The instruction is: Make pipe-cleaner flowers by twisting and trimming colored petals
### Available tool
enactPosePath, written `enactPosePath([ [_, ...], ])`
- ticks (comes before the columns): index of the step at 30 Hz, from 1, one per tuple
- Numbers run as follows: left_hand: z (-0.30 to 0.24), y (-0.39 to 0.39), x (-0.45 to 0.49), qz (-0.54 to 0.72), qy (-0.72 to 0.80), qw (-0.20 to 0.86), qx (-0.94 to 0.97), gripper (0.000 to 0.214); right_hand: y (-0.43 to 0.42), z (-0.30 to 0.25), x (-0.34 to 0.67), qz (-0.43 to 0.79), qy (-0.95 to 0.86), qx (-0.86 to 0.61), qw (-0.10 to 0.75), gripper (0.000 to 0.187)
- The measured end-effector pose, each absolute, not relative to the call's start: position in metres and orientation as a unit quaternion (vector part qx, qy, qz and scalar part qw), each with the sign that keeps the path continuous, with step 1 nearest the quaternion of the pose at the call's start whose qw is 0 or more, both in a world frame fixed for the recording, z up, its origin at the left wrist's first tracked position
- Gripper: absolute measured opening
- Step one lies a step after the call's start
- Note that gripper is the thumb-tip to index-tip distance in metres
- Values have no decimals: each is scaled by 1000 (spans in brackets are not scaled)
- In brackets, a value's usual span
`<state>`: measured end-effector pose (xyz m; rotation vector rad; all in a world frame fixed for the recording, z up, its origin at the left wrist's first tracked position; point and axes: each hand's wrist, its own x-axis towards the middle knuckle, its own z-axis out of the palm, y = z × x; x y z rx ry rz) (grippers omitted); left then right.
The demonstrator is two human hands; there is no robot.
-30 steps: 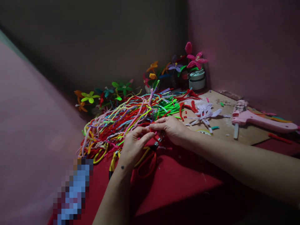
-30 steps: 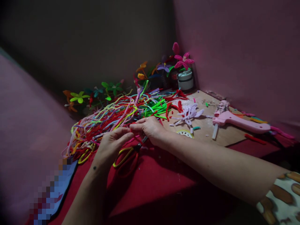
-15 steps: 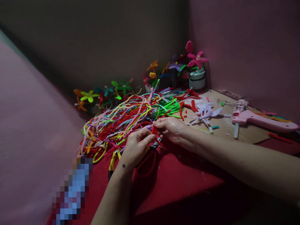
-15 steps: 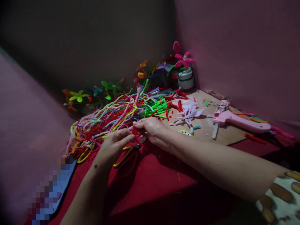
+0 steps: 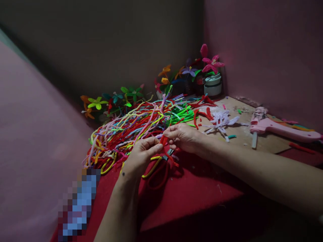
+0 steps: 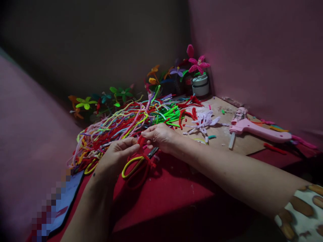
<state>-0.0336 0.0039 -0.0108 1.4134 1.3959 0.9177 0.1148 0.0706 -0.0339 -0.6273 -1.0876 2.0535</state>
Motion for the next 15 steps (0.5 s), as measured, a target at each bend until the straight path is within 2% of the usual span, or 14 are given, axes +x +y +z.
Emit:
enactPosePath([
  [4,-12,4,-29,408,565,418,582,17,69,-33,116,791,-426,-223,380,12],
  [9,-15,4,-27,447,555,382,588,20,65,-35,117,747,-507,-222,368,22],
  [15,-15,4,-28,429,591,322,603,24,59,-35,115,695,-562,-246,374,11],
])
